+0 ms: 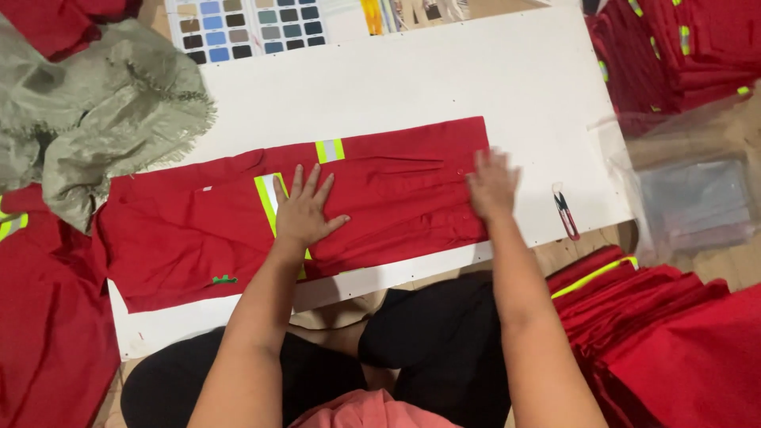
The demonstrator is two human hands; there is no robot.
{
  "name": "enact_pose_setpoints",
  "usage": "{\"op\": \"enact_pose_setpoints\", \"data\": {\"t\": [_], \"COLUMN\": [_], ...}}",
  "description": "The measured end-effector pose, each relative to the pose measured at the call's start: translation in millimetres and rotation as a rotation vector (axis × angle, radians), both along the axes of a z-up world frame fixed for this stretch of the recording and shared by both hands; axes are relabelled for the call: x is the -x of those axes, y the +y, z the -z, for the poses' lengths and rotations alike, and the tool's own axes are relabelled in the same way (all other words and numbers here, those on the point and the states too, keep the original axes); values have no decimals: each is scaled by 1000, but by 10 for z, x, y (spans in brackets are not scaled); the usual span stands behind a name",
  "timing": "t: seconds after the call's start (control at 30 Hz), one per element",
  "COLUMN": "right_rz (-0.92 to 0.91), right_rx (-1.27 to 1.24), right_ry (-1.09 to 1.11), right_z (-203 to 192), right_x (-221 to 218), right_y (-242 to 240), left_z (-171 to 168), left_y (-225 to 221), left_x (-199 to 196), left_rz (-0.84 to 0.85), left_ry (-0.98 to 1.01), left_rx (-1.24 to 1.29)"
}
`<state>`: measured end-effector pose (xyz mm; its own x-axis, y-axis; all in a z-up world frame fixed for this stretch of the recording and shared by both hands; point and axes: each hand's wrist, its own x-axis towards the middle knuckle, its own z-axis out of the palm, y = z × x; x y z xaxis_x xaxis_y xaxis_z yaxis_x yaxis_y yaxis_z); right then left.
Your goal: Folding red workwear uniforms and placing them into plastic bags for packaging.
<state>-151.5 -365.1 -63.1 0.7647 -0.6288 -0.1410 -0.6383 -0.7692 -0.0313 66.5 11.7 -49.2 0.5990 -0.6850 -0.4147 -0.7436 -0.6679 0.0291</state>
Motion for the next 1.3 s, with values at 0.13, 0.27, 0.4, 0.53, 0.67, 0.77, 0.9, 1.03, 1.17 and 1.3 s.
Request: {"op": "enact_pose_setpoints", "data": {"t": [0.13, 0.27, 0.4, 0.53, 0.67, 0.77, 0.9, 1.03, 1.17, 1.3], "right_rz": [359, 253, 316, 419, 400, 383, 582, 753, 903, 711], "right_rx": [73, 170, -377, -283, -197, -163, -23, 204, -38, -82], "right_ry": [-167, -548, -531, -311, -242, -285, -470, -462, -334, -511], "right_z": [569, 498, 30, 151, 159, 147, 266, -101, -335, -410], "right_x": [741, 916, 629, 489, 401, 400, 750, 1187, 1270, 1018], "right_y": [-744, -692, -249, -223, -152, -204, -498, -548, -418, -381], "left_z": [-94, -34, -43, -22, -56, -75, -71, -98, -33, -10], "left_y": [-23, -37, -42, -38, -47, -47, -52, -57, -53, -42], "left_x": [31, 54, 59, 64, 61, 61, 62, 68, 63, 62], "left_rz": [3, -1, -14, -23, -28, -33, -32, -32, -30, -31], "left_ry": [-9, -37, -50, -39, -29, -28, -27, -27, -45, -46], "left_rx": [-24, -43, -63, -61, -59, -58, -59, -51, -44, -39]}}
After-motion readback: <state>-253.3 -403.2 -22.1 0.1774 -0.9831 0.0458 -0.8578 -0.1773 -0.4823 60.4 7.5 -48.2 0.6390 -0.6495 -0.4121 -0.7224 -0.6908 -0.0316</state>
